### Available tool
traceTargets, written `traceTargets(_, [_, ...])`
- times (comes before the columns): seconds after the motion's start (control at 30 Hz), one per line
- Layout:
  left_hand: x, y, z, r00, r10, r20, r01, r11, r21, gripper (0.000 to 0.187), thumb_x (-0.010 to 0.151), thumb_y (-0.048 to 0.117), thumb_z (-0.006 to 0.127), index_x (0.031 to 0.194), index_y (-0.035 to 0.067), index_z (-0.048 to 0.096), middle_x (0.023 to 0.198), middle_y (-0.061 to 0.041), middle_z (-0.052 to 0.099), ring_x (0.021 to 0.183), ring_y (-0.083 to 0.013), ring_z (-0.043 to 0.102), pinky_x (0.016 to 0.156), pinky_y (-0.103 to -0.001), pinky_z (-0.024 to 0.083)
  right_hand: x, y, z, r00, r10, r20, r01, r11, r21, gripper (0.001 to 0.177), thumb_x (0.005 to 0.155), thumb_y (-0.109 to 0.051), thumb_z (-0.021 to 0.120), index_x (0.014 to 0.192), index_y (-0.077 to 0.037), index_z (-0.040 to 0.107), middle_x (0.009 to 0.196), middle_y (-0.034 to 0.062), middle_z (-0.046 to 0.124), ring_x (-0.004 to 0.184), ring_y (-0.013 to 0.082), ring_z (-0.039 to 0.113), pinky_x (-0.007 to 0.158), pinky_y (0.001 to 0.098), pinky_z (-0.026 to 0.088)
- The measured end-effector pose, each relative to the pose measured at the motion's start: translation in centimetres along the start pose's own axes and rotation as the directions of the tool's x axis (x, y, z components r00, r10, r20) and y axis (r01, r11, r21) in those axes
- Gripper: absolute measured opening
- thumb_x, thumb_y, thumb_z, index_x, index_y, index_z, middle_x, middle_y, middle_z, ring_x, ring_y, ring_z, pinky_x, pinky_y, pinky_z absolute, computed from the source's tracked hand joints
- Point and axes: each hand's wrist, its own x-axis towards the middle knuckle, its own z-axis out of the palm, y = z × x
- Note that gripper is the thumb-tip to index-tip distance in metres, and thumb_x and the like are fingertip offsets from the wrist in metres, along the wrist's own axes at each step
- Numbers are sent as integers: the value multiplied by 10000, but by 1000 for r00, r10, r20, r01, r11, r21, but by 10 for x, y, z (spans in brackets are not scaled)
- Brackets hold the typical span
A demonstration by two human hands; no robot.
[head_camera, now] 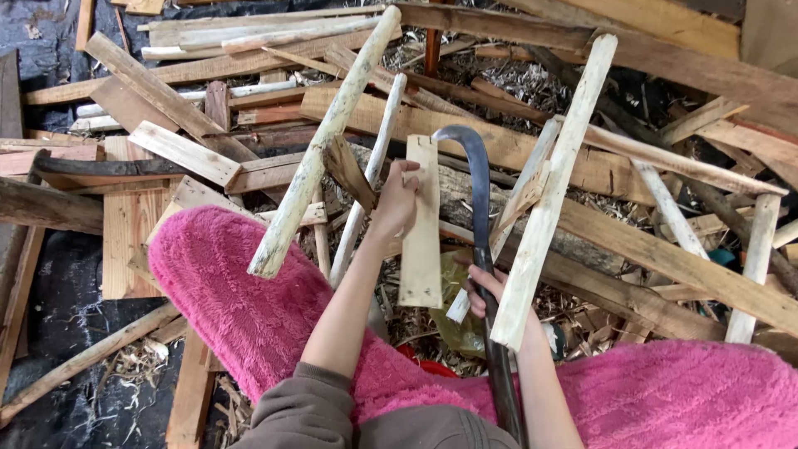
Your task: Assembling a wooden frame by positioning slats and nailing them together
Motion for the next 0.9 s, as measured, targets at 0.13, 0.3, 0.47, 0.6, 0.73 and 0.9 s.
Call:
traceTargets(0.13, [-36,46,8,999,29,-23,-29,999,-26,292,1083,79,390,1372,82,435,1255,-379,579,1045,-411,673,843,-484,535,-11,0,15,999,-42,-5,42,998,-42,243,912,-82,786,916,26,569,643,49,482,509,174,554,455,293,465])
traceTargets(0.3, [-57,63,7,997,62,38,-62,998,7,302,1095,84,357,1397,71,356,1362,-402,470,1270,-530,543,1023,-603,447,-9,-7,22,1000,-10,15,11,999,-43,239,854,7,804,957,56,593,589,97,491,474,175,515,455,306,478])
traceTargets(0.47, [-91,90,-7,968,118,222,-237,723,649,306,973,261,628,1248,134,670,1382,-367,438,1340,-577,410,1065,-615,416,20,21,-18,999,-6,45,5,1000,7,295,854,27,779,1075,79,591,611,84,496,500,155,504,465,308,481])
traceTargets(0.6, [-70,38,-19,847,225,482,-526,494,693,287,920,101,703,1157,248,771,1417,-318,488,1373,-524,462,1108,-596,423,19,18,-16,999,7,53,-9,1000,29,355,866,2,757,1168,82,588,648,60,497,516,139,528,463,299,491])
traceTargets(0.73, [-122,129,-40,658,9,753,-567,663,488,513,889,-68,636,1376,92,620,1502,-371,433,1424,-589,324,1173,-666,318,14,15,-12,1000,-1,30,1,1000,-22,353,885,-40,747,1178,73,587,658,66,509,504,146,539,450,305,501])
traceTargets(0.9, [-120,98,-14,615,74,785,-611,674,415,721,741,-32,813,1414,128,606,1469,-275,546,1470,-416,390,1268,-591,76,10,11,-8,1000,-11,3,11,996,-88,355,908,-92,734,1191,63,587,670,73,524,489,155,554,435,314,514])
